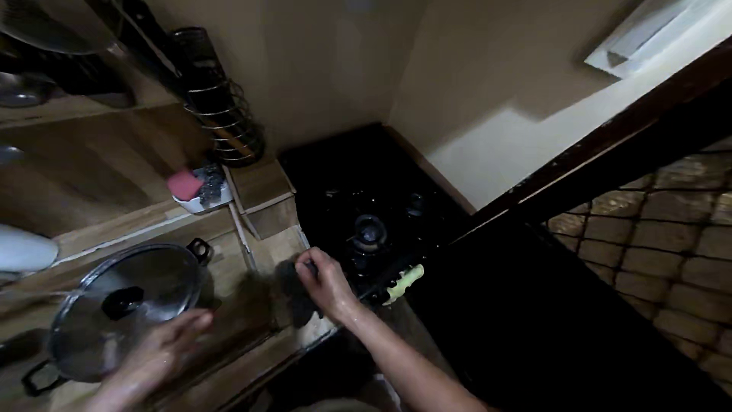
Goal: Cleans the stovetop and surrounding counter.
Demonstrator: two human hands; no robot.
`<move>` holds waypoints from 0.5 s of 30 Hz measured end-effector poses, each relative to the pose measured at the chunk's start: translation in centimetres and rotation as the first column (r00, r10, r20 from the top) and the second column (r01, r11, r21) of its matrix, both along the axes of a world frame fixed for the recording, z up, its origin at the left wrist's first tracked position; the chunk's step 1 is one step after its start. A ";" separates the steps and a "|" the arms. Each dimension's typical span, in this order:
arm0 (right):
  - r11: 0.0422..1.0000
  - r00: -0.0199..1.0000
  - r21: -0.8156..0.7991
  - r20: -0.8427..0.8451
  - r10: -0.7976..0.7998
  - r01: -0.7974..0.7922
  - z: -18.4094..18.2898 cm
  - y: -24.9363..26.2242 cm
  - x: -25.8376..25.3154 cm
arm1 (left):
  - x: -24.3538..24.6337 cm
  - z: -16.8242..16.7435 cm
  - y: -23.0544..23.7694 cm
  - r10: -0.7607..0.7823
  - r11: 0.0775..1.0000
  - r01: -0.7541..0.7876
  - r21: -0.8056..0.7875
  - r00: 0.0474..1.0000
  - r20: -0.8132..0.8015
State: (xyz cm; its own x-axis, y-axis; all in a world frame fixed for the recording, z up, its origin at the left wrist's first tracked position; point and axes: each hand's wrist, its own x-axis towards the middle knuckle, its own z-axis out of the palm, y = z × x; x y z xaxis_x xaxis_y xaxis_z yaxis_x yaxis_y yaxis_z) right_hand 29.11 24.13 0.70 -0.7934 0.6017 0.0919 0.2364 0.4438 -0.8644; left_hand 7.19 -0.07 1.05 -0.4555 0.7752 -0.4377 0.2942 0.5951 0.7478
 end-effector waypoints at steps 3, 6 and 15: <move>0.944 0.959 -0.178 -0.120 0.258 -0.277 0.4 2.5 2.4 | 10.6 -1.4 8.6 0.171 0.903 -0.351 0.248 0.823 0.542; 0.928 0.929 -0.074 0.034 0.368 -0.365 0.4 9.2 7.0 | 16.3 -1.8 16.0 0.332 0.832 -0.509 0.222 0.776 0.535; 0.902 0.838 0.426 0.514 -0.184 -0.064 -4.5 39.2 11.2 | 18.1 3.9 37.4 0.166 0.934 -0.209 0.290 0.972 0.167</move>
State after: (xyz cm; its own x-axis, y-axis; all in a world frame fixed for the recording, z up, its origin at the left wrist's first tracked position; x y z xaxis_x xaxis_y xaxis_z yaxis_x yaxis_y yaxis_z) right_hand 40.28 63.36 -3.80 -0.7529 0.6529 -0.0830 0.6385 0.6940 -0.3327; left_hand 25.25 37.33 4.95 -0.5578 0.7869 -0.2640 0.0805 0.3679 0.9264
